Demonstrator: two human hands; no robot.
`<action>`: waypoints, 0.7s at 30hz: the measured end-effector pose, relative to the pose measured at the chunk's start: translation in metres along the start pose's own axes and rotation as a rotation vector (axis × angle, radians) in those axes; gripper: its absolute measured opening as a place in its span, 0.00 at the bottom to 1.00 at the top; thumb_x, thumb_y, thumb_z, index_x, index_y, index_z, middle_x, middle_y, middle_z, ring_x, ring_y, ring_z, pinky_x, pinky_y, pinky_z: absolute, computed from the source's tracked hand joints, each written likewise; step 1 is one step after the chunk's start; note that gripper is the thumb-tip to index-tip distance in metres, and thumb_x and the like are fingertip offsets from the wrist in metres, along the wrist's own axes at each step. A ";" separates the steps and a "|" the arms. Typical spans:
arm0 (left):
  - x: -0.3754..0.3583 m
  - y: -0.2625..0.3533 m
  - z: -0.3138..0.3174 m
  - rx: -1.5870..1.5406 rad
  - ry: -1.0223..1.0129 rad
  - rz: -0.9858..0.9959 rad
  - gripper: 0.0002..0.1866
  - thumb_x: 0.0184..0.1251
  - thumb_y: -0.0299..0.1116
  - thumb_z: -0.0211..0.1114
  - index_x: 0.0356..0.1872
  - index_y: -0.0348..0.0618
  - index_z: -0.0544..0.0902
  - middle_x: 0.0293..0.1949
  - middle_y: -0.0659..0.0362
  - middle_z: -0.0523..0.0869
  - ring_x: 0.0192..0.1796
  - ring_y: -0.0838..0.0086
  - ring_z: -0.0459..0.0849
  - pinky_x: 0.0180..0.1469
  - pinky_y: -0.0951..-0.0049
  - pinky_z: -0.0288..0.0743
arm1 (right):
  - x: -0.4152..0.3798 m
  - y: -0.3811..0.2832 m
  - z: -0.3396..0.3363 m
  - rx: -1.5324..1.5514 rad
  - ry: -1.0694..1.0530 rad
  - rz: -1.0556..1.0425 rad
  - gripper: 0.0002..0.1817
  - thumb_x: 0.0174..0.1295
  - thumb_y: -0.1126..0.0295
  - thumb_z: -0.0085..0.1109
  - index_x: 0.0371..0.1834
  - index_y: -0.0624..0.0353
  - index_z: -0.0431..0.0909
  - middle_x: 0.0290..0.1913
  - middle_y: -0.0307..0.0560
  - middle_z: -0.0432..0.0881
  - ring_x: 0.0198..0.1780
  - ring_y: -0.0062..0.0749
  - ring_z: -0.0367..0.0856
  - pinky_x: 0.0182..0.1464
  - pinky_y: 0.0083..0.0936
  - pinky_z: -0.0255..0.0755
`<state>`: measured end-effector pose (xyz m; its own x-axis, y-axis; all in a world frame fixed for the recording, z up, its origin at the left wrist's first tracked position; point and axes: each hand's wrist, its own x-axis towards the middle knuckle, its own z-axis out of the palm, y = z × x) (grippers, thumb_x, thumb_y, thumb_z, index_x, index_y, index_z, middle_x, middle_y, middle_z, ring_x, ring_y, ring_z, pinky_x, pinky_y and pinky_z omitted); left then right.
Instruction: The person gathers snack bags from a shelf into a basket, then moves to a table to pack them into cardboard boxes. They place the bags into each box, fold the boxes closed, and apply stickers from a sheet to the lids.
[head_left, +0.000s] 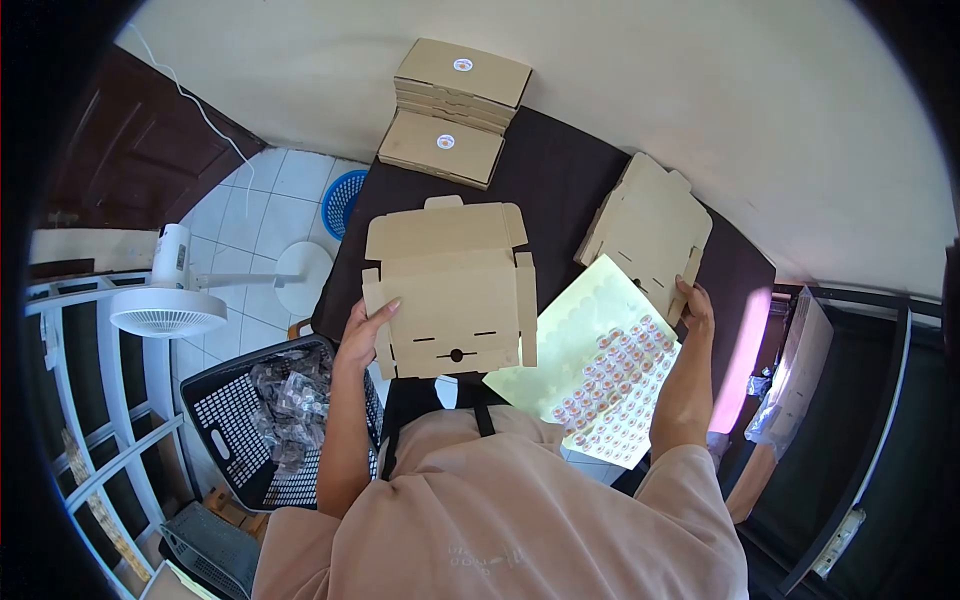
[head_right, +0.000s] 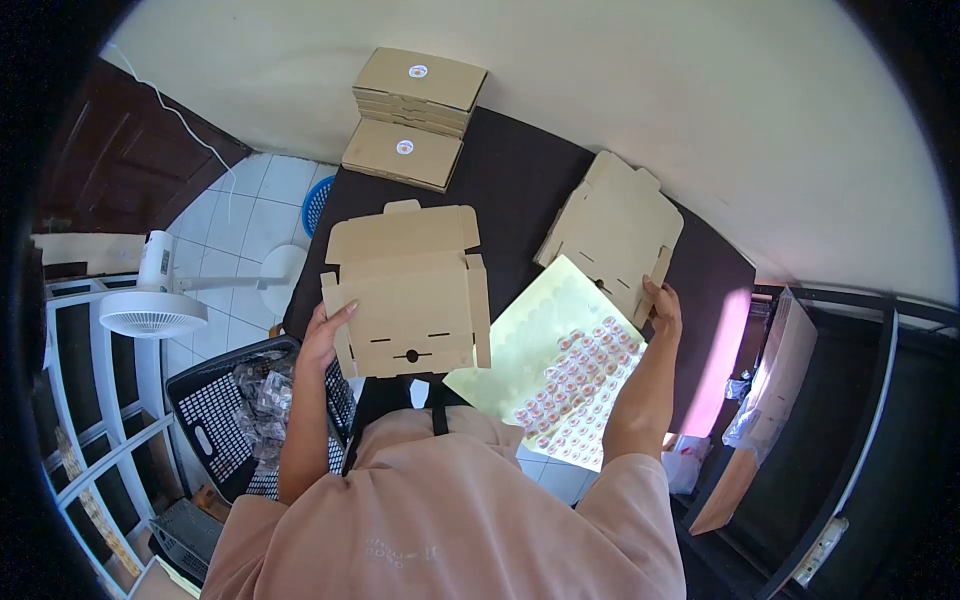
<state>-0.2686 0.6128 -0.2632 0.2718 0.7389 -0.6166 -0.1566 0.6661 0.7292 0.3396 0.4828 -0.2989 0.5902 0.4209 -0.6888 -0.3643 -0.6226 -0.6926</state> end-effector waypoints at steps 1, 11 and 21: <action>-0.001 -0.002 -0.001 0.007 0.018 -0.003 0.20 0.63 0.30 0.67 0.54 0.35 0.75 0.48 0.56 0.83 0.48 0.73 0.83 0.52 0.72 0.76 | 0.000 0.002 -0.001 0.030 -0.062 -0.014 0.31 0.58 0.70 0.66 0.61 0.70 0.63 0.51 0.51 0.78 0.54 0.38 0.78 0.54 0.35 0.75; -0.021 -0.010 -0.013 -0.042 0.074 -0.011 0.18 0.63 0.31 0.67 0.53 0.37 0.76 0.47 0.57 0.84 0.47 0.74 0.83 0.51 0.72 0.77 | -0.021 0.006 0.011 0.338 -0.034 -0.290 0.28 0.58 0.78 0.61 0.62 0.72 0.64 0.54 0.54 0.77 0.58 0.35 0.76 0.64 0.25 0.67; -0.030 -0.011 -0.017 -0.102 0.092 0.007 0.18 0.63 0.30 0.68 0.52 0.37 0.77 0.47 0.57 0.84 0.47 0.74 0.83 0.51 0.73 0.77 | -0.014 -0.031 0.090 0.257 -0.232 -0.349 0.27 0.59 0.77 0.61 0.61 0.72 0.65 0.54 0.54 0.76 0.57 0.35 0.76 0.61 0.27 0.70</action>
<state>-0.2913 0.5854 -0.2581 0.1828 0.7465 -0.6398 -0.2547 0.6645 0.7025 0.2781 0.5553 -0.2871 0.5431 0.7297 -0.4154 -0.3567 -0.2474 -0.9009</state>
